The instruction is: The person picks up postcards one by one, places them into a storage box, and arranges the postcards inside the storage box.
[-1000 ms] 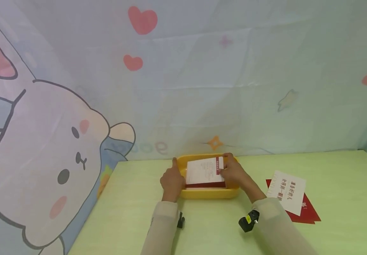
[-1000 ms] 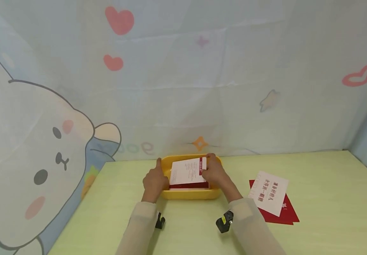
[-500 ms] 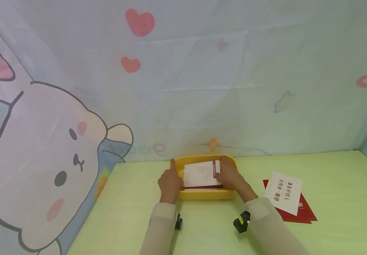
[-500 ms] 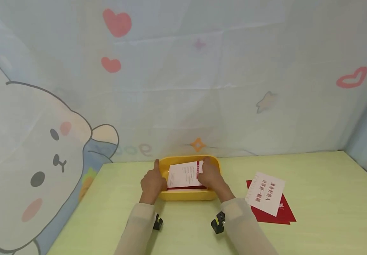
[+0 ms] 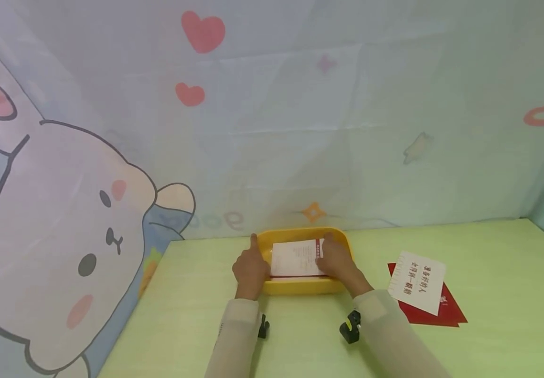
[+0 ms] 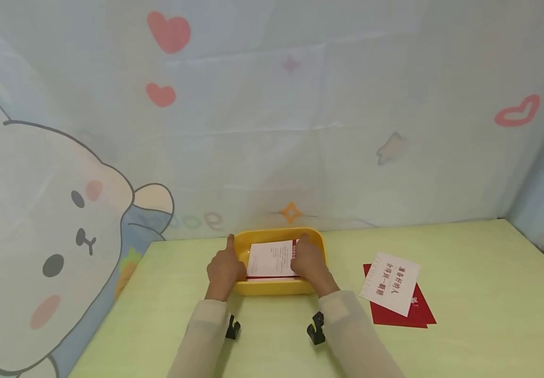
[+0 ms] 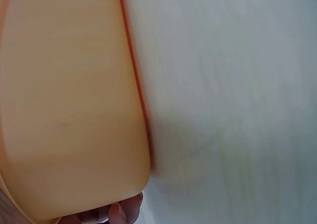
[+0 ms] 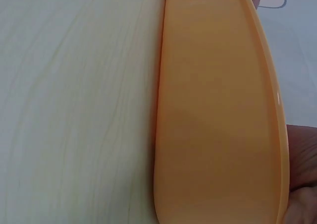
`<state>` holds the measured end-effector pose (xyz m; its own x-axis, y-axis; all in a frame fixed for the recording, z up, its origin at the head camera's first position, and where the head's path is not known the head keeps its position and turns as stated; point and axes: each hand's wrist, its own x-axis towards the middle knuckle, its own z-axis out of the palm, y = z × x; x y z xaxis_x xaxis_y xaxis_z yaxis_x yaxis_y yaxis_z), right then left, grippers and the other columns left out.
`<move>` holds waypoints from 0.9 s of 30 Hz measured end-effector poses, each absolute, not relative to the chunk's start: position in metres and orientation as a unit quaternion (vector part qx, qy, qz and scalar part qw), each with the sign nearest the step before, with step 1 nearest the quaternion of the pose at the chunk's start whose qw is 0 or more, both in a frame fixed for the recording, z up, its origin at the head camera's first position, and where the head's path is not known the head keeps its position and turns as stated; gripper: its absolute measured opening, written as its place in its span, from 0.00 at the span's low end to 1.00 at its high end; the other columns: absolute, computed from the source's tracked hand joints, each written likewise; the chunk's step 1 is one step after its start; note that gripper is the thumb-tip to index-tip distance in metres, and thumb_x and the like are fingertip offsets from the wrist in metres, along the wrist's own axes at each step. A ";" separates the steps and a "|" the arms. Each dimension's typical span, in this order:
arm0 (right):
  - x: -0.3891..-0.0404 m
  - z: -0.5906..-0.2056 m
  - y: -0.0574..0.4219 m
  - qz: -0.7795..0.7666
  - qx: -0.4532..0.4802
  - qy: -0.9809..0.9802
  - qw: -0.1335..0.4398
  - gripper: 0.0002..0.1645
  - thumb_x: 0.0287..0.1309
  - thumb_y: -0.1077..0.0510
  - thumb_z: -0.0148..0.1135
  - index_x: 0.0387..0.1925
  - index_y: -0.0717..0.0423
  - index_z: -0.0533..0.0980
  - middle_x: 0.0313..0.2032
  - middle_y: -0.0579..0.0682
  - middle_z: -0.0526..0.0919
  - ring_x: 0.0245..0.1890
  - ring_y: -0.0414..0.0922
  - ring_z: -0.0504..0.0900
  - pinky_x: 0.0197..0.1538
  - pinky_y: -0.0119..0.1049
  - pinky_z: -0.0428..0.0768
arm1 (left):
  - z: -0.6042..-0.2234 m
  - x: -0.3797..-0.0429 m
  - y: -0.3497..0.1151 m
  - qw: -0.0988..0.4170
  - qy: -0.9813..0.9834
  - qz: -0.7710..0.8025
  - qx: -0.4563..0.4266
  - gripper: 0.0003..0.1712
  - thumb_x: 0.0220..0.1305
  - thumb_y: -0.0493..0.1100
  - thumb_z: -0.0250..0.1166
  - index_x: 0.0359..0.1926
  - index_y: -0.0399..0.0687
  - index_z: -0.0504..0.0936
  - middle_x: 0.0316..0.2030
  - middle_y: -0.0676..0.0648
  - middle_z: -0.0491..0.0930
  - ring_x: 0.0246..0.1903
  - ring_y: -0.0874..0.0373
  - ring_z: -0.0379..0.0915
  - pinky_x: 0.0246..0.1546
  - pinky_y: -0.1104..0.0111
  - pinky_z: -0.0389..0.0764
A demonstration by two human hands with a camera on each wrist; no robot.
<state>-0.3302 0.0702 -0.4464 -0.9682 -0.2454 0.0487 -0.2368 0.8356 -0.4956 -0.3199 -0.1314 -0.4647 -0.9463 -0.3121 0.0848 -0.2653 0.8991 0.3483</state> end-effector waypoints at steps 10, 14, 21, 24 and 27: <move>-0.332 -0.448 0.061 -0.246 -0.072 0.965 0.051 0.39 0.60 0.63 0.59 0.66 0.77 0.54 0.40 0.63 0.79 0.33 0.51 0.76 0.46 0.43 0.82 | -0.469 -0.324 -0.134 0.070 -0.973 -0.166 0.146 0.48 0.56 0.37 0.64 0.76 0.55 0.55 0.22 0.41 0.76 0.16 0.52 0.65 0.17 0.62 0.68; -0.330 -0.448 0.060 -0.249 -0.066 0.965 0.046 0.39 0.59 0.62 0.60 0.65 0.77 0.56 0.43 0.65 0.79 0.35 0.52 0.76 0.48 0.46 0.81 | -0.471 -0.327 -0.134 0.067 -0.974 -0.158 0.148 0.48 0.57 0.38 0.64 0.76 0.56 0.55 0.22 0.42 0.77 0.16 0.52 0.65 0.17 0.62 0.68; -0.330 -0.448 0.057 -0.255 -0.058 0.964 0.048 0.39 0.61 0.60 0.62 0.66 0.75 0.57 0.51 0.67 0.78 0.41 0.54 0.76 0.58 0.49 0.79 | -0.468 -0.327 -0.135 0.058 -0.973 -0.156 0.158 0.49 0.57 0.38 0.65 0.77 0.57 0.54 0.24 0.42 0.78 0.17 0.53 0.66 0.18 0.62 0.69; -0.329 -0.449 0.056 -0.256 -0.056 0.964 0.042 0.38 0.61 0.61 0.61 0.66 0.76 0.58 0.52 0.68 0.77 0.42 0.54 0.76 0.58 0.50 0.78 | -0.468 -0.326 -0.134 0.060 -0.973 -0.159 0.157 0.48 0.57 0.38 0.65 0.77 0.56 0.54 0.23 0.42 0.77 0.17 0.53 0.65 0.18 0.62 0.68; -0.327 -0.449 0.057 -0.254 -0.054 0.965 0.041 0.36 0.60 0.61 0.61 0.64 0.75 0.60 0.50 0.67 0.77 0.42 0.54 0.75 0.56 0.50 0.79 | -0.468 -0.325 -0.134 0.062 -0.972 -0.165 0.153 0.49 0.57 0.37 0.65 0.77 0.55 0.54 0.23 0.42 0.76 0.17 0.53 0.64 0.18 0.63 0.67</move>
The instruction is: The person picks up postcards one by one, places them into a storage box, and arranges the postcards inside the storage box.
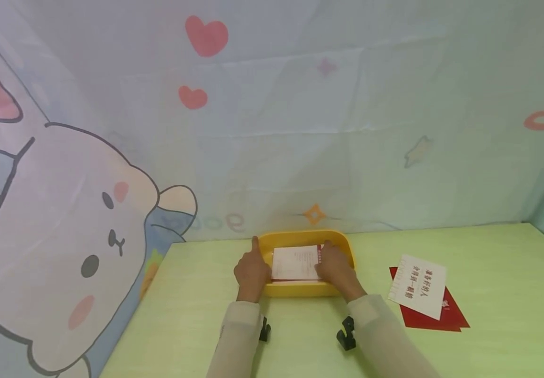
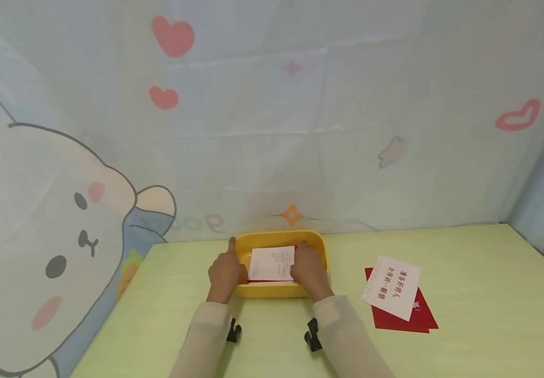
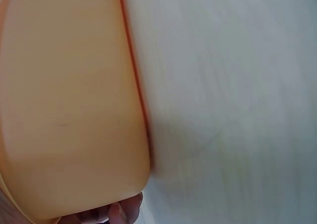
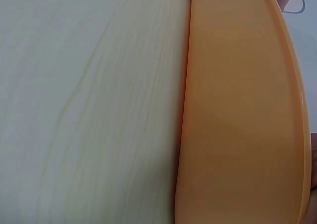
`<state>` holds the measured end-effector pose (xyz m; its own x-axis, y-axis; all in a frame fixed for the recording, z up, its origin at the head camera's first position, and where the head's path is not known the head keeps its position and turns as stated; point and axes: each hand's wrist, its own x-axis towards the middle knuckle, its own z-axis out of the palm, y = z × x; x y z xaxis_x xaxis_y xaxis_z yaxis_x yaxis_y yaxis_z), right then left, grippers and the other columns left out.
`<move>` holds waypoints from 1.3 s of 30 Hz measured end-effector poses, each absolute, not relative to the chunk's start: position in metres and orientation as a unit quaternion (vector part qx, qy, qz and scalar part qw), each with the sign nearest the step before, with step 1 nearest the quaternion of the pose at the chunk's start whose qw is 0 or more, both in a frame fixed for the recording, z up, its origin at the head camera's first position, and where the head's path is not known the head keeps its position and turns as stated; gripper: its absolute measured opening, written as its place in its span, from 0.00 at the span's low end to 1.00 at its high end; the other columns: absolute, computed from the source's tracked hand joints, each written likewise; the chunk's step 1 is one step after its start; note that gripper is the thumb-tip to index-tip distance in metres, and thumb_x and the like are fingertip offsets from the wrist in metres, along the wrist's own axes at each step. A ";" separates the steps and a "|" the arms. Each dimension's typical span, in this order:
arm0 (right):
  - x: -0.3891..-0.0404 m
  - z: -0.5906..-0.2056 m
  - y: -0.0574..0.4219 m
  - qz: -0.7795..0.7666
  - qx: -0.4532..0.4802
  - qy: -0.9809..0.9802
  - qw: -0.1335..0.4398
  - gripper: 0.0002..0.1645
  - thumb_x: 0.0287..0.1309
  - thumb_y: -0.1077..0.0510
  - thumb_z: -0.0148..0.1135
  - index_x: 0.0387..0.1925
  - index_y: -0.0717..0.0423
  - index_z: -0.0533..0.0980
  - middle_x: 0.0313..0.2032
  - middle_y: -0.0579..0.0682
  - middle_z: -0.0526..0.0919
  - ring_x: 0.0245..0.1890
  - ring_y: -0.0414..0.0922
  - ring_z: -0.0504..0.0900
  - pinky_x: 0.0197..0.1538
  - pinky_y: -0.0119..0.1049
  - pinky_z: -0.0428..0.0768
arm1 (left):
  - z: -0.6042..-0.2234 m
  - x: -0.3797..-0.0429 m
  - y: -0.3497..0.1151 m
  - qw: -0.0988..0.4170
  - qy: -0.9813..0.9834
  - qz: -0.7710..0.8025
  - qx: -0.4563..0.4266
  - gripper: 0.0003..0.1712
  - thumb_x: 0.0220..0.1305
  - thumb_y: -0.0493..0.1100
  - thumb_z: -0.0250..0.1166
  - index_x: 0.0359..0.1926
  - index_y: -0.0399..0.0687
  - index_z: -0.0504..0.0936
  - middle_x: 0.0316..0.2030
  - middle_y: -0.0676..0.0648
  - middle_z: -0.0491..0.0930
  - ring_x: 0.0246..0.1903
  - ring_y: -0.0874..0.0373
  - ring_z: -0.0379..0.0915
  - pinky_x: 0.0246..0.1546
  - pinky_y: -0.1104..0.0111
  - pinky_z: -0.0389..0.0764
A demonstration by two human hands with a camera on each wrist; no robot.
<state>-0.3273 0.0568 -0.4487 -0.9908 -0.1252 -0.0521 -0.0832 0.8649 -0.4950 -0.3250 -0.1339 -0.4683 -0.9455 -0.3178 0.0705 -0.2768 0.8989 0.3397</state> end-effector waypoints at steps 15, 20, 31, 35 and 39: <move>-0.322 -0.449 0.059 -0.227 -0.062 0.972 0.024 0.29 0.58 0.61 0.62 0.55 0.75 0.66 0.45 0.68 0.71 0.39 0.57 0.73 0.51 0.52 0.78 | -0.467 -0.324 -0.131 0.067 -0.972 -0.167 0.153 0.50 0.54 0.37 0.67 0.76 0.55 0.55 0.25 0.40 0.79 0.18 0.51 0.67 0.20 0.61 0.72; -0.321 -0.451 0.060 -0.228 -0.068 0.971 0.012 0.27 0.57 0.62 0.61 0.53 0.76 0.67 0.45 0.70 0.72 0.40 0.59 0.74 0.50 0.54 0.78 | -0.468 -0.323 -0.131 0.065 -0.972 -0.167 0.151 0.50 0.54 0.37 0.67 0.76 0.55 0.55 0.26 0.40 0.80 0.18 0.51 0.68 0.20 0.60 0.72; -0.328 -0.458 0.057 -0.218 -0.068 0.974 -0.002 0.25 0.58 0.62 0.60 0.51 0.76 0.68 0.44 0.69 0.73 0.40 0.59 0.74 0.50 0.54 0.77 | -0.467 -0.323 -0.131 0.067 -0.972 -0.166 0.152 0.47 0.57 0.38 0.65 0.76 0.56 0.56 0.28 0.39 0.81 0.18 0.50 0.70 0.20 0.60 0.74; -0.329 -0.460 0.058 -0.211 -0.066 0.975 -0.004 0.23 0.57 0.62 0.60 0.50 0.75 0.69 0.43 0.68 0.74 0.40 0.59 0.74 0.50 0.54 0.78 | -0.466 -0.321 -0.131 0.064 -0.972 -0.171 0.150 0.46 0.57 0.38 0.64 0.76 0.56 0.56 0.27 0.39 0.80 0.18 0.50 0.69 0.19 0.60 0.72; -0.329 -0.460 0.056 -0.212 -0.064 0.975 0.003 0.22 0.58 0.61 0.59 0.50 0.74 0.69 0.43 0.67 0.74 0.41 0.58 0.74 0.52 0.53 0.77 | -0.463 -0.320 -0.132 0.069 -0.971 -0.175 0.151 0.47 0.55 0.38 0.65 0.75 0.56 0.57 0.25 0.39 0.79 0.17 0.50 0.69 0.17 0.61 0.70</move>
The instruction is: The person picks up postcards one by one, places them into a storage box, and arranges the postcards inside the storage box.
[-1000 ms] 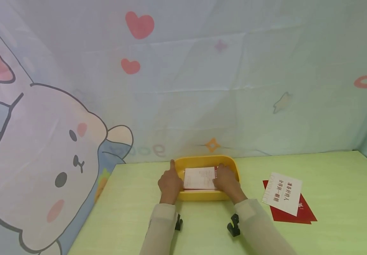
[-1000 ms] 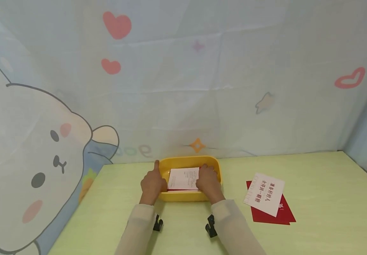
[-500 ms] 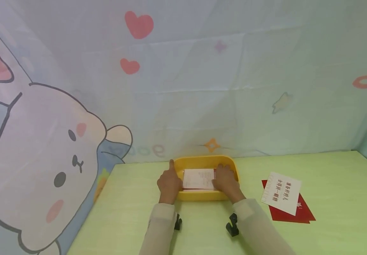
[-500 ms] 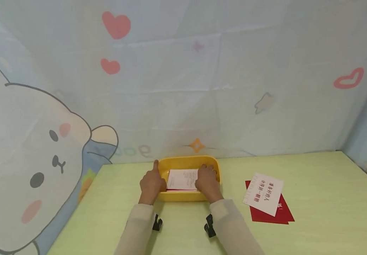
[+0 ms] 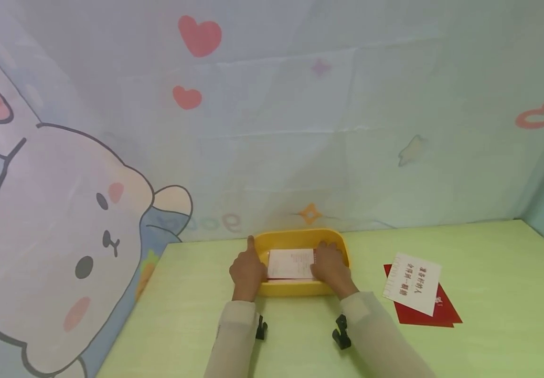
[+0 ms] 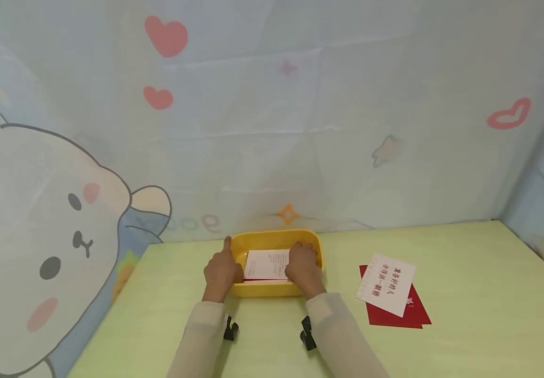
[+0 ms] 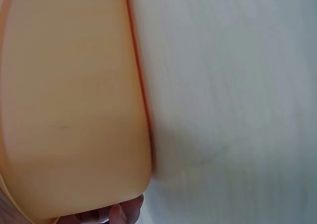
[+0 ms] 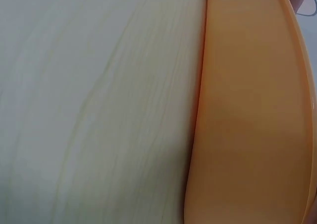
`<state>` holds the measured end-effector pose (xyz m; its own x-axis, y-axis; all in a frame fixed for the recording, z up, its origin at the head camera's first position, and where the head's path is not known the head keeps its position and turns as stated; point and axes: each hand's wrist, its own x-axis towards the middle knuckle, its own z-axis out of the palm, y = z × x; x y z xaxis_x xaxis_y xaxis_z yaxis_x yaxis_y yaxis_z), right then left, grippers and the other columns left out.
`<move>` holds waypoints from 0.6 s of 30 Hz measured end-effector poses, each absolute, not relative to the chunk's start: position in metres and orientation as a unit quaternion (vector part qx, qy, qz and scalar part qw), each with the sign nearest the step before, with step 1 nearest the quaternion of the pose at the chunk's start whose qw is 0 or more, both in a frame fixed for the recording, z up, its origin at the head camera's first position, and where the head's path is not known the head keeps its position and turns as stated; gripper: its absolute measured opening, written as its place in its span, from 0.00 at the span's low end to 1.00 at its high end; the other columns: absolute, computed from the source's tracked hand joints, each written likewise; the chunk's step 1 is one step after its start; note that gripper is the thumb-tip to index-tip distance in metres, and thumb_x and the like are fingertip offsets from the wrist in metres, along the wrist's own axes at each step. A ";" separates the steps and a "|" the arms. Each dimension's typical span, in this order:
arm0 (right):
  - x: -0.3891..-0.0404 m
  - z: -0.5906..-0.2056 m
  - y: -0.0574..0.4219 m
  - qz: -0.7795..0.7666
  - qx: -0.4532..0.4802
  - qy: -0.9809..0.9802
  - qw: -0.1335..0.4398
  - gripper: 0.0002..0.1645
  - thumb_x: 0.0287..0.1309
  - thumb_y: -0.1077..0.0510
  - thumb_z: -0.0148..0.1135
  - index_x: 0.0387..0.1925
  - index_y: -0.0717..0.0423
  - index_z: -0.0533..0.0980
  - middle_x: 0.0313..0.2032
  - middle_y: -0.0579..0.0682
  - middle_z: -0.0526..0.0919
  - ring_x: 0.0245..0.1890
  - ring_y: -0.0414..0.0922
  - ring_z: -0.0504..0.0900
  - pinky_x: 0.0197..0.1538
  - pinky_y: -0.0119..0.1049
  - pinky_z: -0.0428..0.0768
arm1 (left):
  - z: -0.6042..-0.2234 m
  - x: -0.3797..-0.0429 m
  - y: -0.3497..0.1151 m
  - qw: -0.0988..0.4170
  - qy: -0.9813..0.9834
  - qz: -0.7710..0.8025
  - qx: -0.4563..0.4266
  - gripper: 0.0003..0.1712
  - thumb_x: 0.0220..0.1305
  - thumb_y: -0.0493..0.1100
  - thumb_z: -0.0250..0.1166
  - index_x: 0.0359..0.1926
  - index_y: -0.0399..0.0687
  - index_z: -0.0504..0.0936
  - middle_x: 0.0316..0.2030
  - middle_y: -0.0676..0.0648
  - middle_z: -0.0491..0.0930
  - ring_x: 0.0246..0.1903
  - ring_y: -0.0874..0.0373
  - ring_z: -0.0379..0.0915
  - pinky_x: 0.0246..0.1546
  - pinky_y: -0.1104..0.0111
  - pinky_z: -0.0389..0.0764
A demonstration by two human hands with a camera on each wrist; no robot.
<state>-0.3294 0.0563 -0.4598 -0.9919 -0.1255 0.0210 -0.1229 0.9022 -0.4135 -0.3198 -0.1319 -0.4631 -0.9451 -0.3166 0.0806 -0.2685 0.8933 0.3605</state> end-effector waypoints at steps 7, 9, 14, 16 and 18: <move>-0.331 -0.458 0.054 -0.222 -0.044 0.974 0.027 0.24 0.60 0.60 0.59 0.54 0.71 0.67 0.46 0.65 0.72 0.43 0.56 0.72 0.54 0.50 0.76 | -0.466 -0.323 -0.134 0.061 -0.971 -0.176 0.152 0.52 0.53 0.38 0.69 0.76 0.58 0.55 0.30 0.38 0.83 0.19 0.49 0.72 0.20 0.58 0.75; -0.331 -0.459 0.054 -0.219 -0.042 0.974 0.026 0.25 0.60 0.60 0.59 0.54 0.70 0.66 0.46 0.65 0.72 0.43 0.56 0.72 0.54 0.50 0.76 | -0.466 -0.324 -0.135 0.063 -0.970 -0.178 0.150 0.52 0.52 0.38 0.69 0.76 0.57 0.55 0.31 0.37 0.83 0.20 0.49 0.73 0.21 0.57 0.76; -0.332 -0.458 0.055 -0.222 -0.037 0.974 0.028 0.25 0.60 0.60 0.60 0.54 0.70 0.66 0.46 0.65 0.71 0.42 0.56 0.72 0.53 0.50 0.77 | -0.465 -0.323 -0.134 0.067 -0.969 -0.185 0.150 0.51 0.51 0.37 0.69 0.75 0.57 0.56 0.32 0.37 0.84 0.21 0.48 0.74 0.22 0.56 0.77; -0.332 -0.458 0.055 -0.220 -0.039 0.974 0.028 0.24 0.60 0.60 0.60 0.54 0.70 0.66 0.46 0.65 0.72 0.42 0.56 0.72 0.53 0.50 0.77 | -0.465 -0.322 -0.134 0.068 -0.968 -0.187 0.151 0.51 0.51 0.37 0.69 0.75 0.58 0.57 0.32 0.37 0.84 0.21 0.47 0.74 0.22 0.56 0.77; -0.332 -0.459 0.055 -0.214 -0.045 0.976 0.020 0.23 0.60 0.60 0.60 0.52 0.70 0.67 0.45 0.65 0.73 0.42 0.56 0.72 0.53 0.50 0.77 | -0.465 -0.322 -0.133 0.068 -0.968 -0.187 0.151 0.51 0.51 0.37 0.69 0.75 0.58 0.57 0.32 0.37 0.83 0.21 0.47 0.74 0.22 0.56 0.77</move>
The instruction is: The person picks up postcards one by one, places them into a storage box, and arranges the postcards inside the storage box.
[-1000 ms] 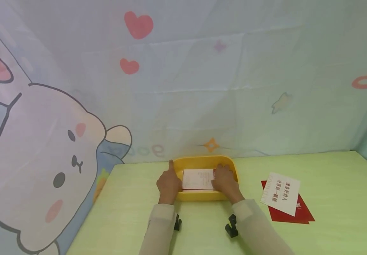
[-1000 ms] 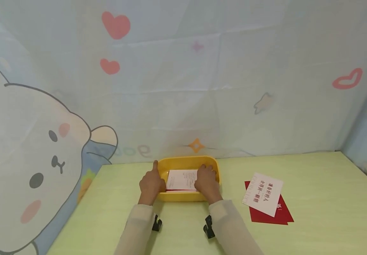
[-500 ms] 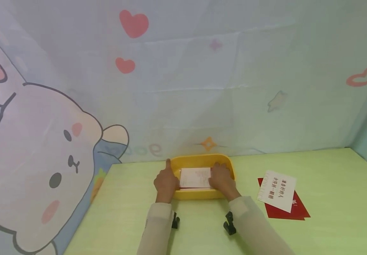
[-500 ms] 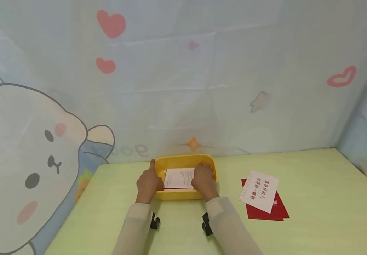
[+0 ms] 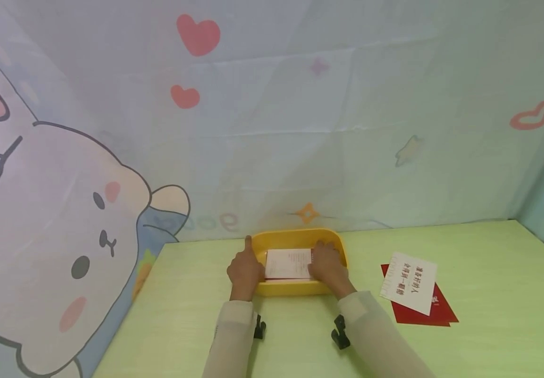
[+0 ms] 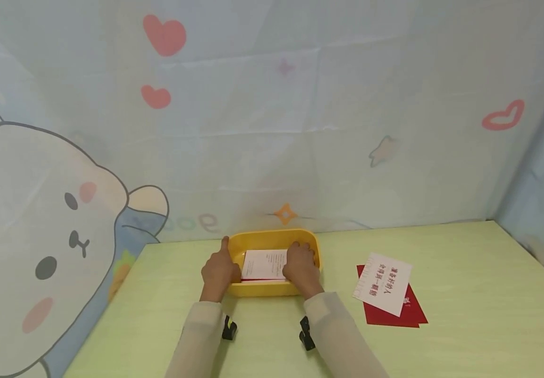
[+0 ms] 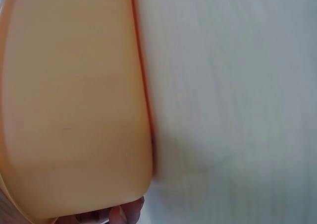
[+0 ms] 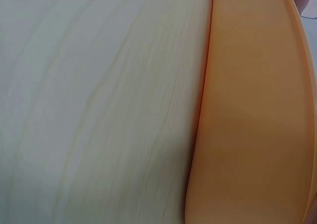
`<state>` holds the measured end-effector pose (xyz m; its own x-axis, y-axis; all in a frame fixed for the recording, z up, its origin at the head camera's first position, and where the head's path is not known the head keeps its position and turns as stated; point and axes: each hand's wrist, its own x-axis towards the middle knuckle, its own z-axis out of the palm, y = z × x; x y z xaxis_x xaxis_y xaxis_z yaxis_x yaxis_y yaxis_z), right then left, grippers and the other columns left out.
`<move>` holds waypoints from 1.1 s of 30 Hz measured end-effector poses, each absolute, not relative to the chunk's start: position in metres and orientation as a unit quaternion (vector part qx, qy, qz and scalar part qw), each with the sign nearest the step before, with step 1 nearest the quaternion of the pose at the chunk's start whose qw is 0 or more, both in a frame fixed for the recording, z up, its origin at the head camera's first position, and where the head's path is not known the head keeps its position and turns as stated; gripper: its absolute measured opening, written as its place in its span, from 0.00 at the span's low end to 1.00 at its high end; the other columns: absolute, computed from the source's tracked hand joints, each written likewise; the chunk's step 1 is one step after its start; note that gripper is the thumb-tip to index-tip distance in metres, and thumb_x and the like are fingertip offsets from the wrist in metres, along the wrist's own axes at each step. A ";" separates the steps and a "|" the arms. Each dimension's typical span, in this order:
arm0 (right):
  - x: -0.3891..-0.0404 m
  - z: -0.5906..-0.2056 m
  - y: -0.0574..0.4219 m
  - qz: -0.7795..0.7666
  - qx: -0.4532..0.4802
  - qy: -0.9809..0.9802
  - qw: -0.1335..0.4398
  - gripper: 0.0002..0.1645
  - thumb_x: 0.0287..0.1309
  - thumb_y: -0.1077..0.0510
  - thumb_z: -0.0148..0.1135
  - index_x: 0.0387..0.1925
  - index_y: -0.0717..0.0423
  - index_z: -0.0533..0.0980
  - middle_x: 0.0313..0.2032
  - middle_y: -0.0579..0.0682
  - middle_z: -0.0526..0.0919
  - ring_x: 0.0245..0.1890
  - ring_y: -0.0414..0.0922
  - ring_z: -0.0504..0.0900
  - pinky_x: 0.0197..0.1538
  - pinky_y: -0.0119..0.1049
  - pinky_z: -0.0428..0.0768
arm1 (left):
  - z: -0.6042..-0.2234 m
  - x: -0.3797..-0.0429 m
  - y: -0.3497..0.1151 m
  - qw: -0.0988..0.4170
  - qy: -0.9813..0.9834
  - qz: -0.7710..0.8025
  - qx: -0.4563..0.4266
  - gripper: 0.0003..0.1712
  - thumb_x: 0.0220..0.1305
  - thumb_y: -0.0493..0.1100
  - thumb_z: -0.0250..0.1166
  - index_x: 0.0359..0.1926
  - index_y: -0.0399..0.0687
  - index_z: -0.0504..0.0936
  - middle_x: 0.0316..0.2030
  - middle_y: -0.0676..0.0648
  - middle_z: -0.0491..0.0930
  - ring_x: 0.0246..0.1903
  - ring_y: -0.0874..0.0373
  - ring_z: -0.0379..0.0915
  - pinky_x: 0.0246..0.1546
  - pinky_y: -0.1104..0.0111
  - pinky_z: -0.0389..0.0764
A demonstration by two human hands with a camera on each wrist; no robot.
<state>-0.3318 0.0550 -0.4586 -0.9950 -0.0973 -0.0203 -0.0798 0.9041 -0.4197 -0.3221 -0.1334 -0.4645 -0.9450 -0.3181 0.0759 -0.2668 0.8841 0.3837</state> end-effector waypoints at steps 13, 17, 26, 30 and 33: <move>-0.335 -0.460 0.053 -0.208 -0.050 0.977 0.023 0.23 0.60 0.60 0.60 0.52 0.71 0.68 0.44 0.64 0.73 0.42 0.56 0.72 0.54 0.51 0.76 | -0.468 -0.325 -0.136 0.061 -0.967 -0.193 0.155 0.50 0.53 0.37 0.67 0.76 0.58 0.56 0.31 0.38 0.83 0.20 0.49 0.72 0.21 0.57 0.75; -0.331 -0.459 0.053 -0.203 -0.065 0.977 0.007 0.22 0.59 0.61 0.60 0.50 0.73 0.69 0.42 0.65 0.75 0.41 0.56 0.73 0.53 0.52 0.77 | -0.467 -0.323 -0.136 0.065 -0.967 -0.193 0.154 0.50 0.53 0.37 0.67 0.75 0.57 0.57 0.32 0.37 0.83 0.21 0.48 0.72 0.23 0.56 0.76; -0.325 -0.459 0.057 -0.205 -0.088 0.975 -0.006 0.19 0.56 0.64 0.58 0.47 0.74 0.70 0.40 0.66 0.76 0.42 0.58 0.75 0.51 0.53 0.77 | -0.471 -0.322 -0.133 0.064 -0.967 -0.196 0.152 0.53 0.49 0.37 0.70 0.75 0.58 0.57 0.32 0.37 0.83 0.22 0.46 0.75 0.22 0.55 0.77; -0.325 -0.458 0.056 -0.212 -0.089 0.973 -0.016 0.20 0.57 0.64 0.58 0.48 0.75 0.69 0.41 0.66 0.75 0.42 0.59 0.75 0.51 0.54 0.77 | -0.470 -0.323 -0.134 0.071 -0.966 -0.194 0.154 0.52 0.49 0.37 0.70 0.75 0.58 0.57 0.33 0.36 0.84 0.23 0.46 0.75 0.23 0.55 0.77; -0.326 -0.458 0.056 -0.222 -0.091 0.970 -0.029 0.21 0.59 0.63 0.58 0.49 0.76 0.69 0.42 0.68 0.75 0.43 0.62 0.76 0.52 0.55 0.77 | -0.468 -0.324 -0.134 0.073 -0.967 -0.192 0.153 0.52 0.49 0.36 0.69 0.75 0.58 0.57 0.32 0.37 0.83 0.22 0.46 0.74 0.22 0.55 0.77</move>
